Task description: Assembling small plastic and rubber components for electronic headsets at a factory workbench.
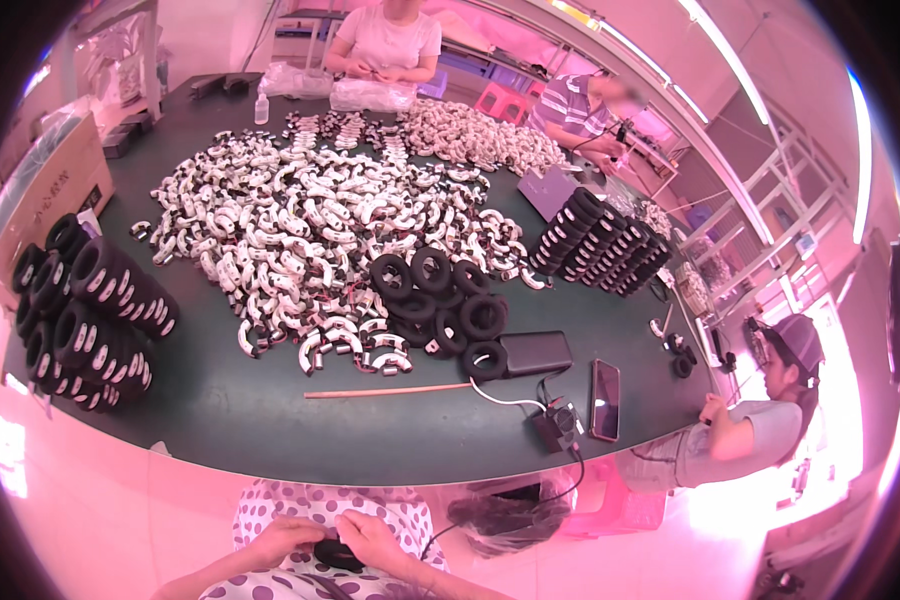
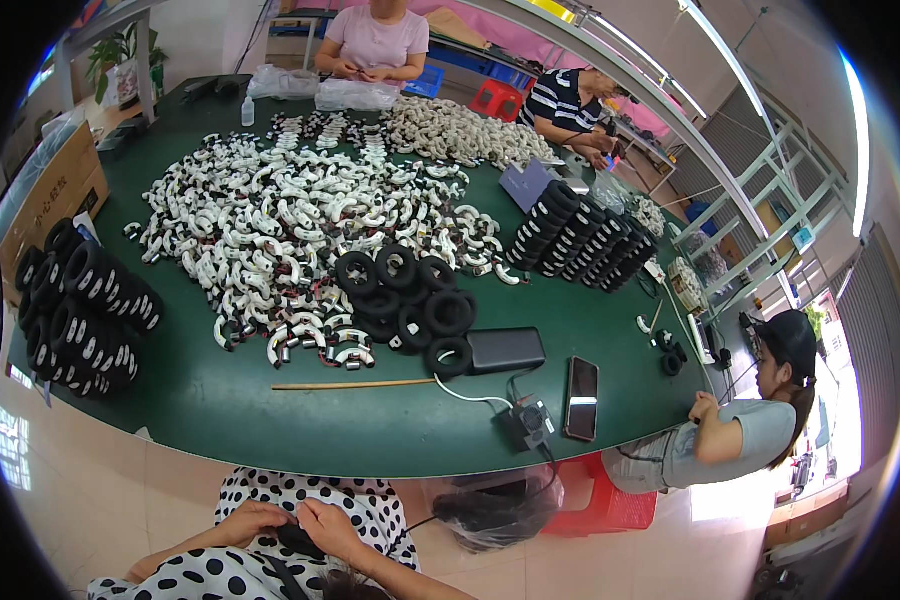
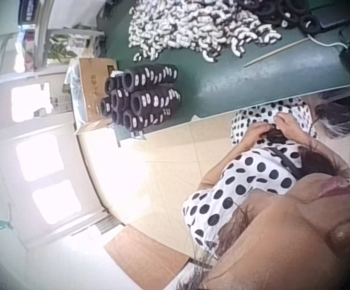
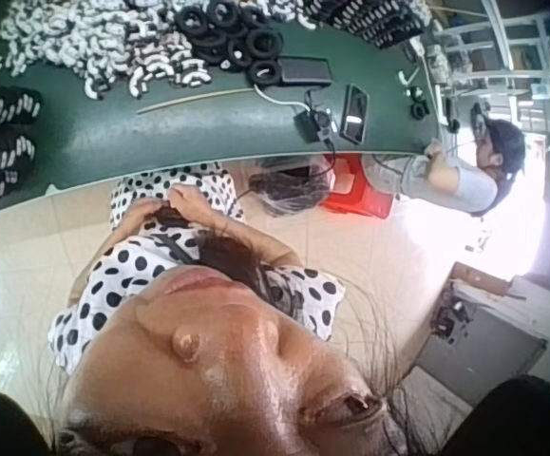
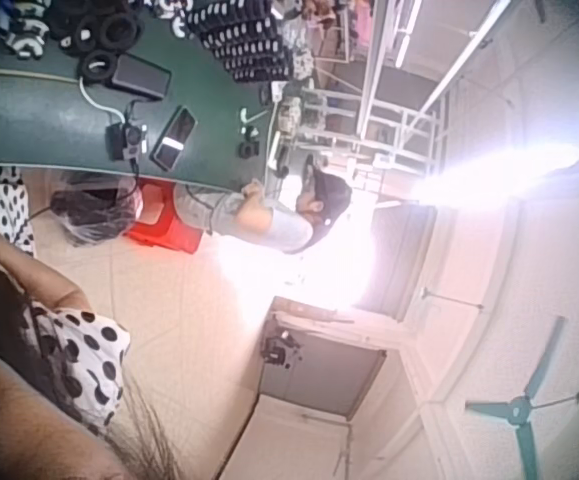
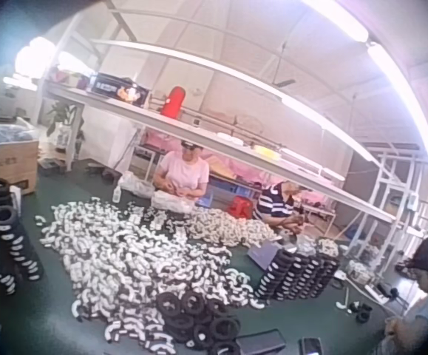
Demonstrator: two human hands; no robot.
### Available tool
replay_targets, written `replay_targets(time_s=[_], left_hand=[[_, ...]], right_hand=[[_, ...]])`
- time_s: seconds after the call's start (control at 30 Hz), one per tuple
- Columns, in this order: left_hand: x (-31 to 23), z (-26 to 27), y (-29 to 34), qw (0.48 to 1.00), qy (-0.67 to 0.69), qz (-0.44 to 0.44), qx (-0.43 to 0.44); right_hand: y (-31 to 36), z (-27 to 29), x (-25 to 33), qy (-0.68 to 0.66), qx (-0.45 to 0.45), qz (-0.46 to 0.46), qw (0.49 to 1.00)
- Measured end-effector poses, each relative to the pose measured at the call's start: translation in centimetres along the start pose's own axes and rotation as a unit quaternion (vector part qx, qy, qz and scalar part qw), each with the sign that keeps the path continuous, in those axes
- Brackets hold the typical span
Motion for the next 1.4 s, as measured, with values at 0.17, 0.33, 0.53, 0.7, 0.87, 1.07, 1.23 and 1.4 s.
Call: replay_targets(time_s=[0.17, 0.33, 0.53, 0.7, 0.87, 1.07, 1.23, 1.4], left_hand=[[-0.2, 1.6, -0.1, 0.999, 0.001, -0.017, -0.038], [-0.4, 2.5, 0.3, 0.997, 0.026, -0.03, -0.072], [-0.3, 2.1, 0.3, 0.996, 0.028, -0.022, -0.077], [-0.3, 2.0, 0.2, 0.996, 0.023, -0.031, -0.08], [-2.0, 0.0, 1.0, 0.996, -0.016, -0.05, -0.069], [-2.0, -2.8, 1.0, 0.994, -0.104, -0.027, 0.015], [-1.1, -3.1, 1.4, 0.978, -0.203, -0.043, 0.03], [-3.3, -6.1, 1.8, 0.958, -0.28, -0.026, 0.048]], right_hand=[[0.4, 0.1, -0.6, 0.006, -0.001, -0.004, 1.0], [0.5, 0.2, 0.0, -0.002, 0.008, -0.017, 1.0], [0.6, 0.2, 0.0, 0.002, 0.001, -0.007, 1.0], [0.7, 0.1, -0.1, 0.001, 0.004, -0.004, 1.0], [0.7, 0.3, 0.1, -0.007, -0.008, 0.01, 1.0], [1.1, 1.0, -0.4, 0.007, -0.031, 0.034, 0.999], [1.4, 0.4, 0.4, 0.067, -0.033, 0.035, 0.997], [2.2, 0.5, -0.7, 0.071, -0.024, 0.01, 0.997]])
Point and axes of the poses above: each hand's wrist, its own y-axis away from the middle knuckle, its own z-axis out of the back of the hand, x = y × z, the point moved 8 cm from there along -y, towards the middle knuckle, and after that the axes turned 15 degrees about z, right-handed, at the moved point
